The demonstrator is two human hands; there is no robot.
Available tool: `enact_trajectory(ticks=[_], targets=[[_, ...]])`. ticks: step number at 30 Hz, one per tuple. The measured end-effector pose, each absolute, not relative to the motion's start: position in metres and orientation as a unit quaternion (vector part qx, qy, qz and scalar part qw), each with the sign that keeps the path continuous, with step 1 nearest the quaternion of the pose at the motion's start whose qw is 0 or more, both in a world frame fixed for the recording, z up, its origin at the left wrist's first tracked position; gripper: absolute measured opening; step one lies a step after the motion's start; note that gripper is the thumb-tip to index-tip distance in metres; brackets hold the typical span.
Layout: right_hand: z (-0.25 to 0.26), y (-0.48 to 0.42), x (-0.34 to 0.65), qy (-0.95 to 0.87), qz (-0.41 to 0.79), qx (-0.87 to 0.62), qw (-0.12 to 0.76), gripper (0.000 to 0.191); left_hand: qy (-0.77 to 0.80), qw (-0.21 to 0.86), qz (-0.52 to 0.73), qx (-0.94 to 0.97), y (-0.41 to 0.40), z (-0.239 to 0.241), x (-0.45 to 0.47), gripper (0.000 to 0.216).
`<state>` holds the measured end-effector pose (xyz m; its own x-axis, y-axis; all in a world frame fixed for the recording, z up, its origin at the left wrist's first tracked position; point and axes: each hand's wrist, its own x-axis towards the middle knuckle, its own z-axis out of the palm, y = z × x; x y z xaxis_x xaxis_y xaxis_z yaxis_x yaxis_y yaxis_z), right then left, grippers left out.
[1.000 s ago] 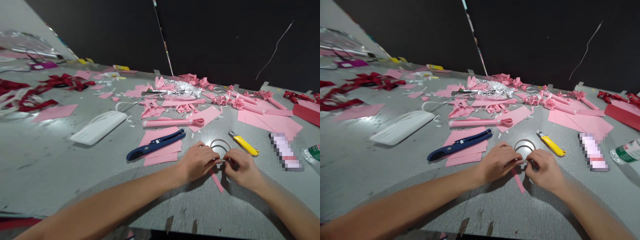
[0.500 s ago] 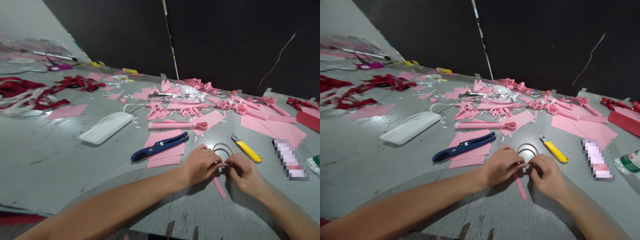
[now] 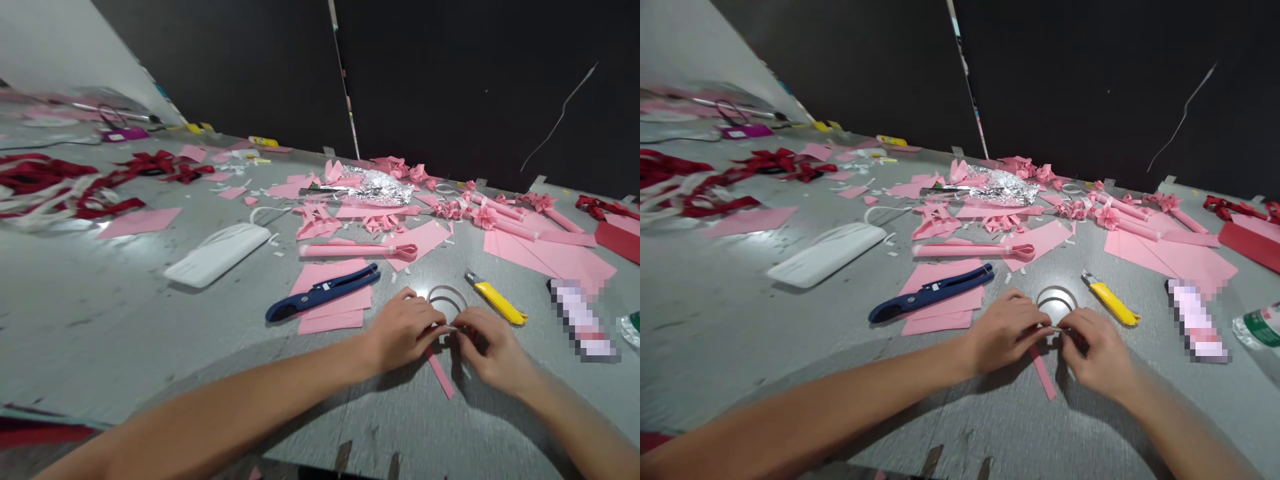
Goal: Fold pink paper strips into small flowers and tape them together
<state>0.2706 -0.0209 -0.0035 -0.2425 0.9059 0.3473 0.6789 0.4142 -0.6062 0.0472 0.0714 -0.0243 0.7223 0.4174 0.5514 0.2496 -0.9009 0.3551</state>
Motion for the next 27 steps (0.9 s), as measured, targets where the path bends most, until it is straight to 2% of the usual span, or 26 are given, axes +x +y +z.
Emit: enact_trajectory(ticks=[7, 13, 20, 27], targets=[[-0.007, -0.019, 0.276, -0.751, 0.198, -0.499, 0.384, 0.024, 0.192, 0.132, 0.393, 0.889, 0.074, -0.02, 0.047, 0.027], [-0.009, -0.017, 0.271, -0.731, 0.244, -0.518, 0.371, 0.024, 0.181, 0.136, 0.432, 0.873, 0.076, -0.021, 0.048, 0.018], [-0.015, -0.015, 0.27, -0.712, 0.236, -0.545, 0.374, 0.028, 0.106, 0.095, 0.399, 0.906, 0.072, -0.021, 0.047, 0.015], [-0.019, -0.02, 0.269, -0.708, 0.244, -0.555, 0.362, 0.031, 0.163, 0.137, 0.336, 0.918, 0.067, -0.027, 0.048, 0.017]])
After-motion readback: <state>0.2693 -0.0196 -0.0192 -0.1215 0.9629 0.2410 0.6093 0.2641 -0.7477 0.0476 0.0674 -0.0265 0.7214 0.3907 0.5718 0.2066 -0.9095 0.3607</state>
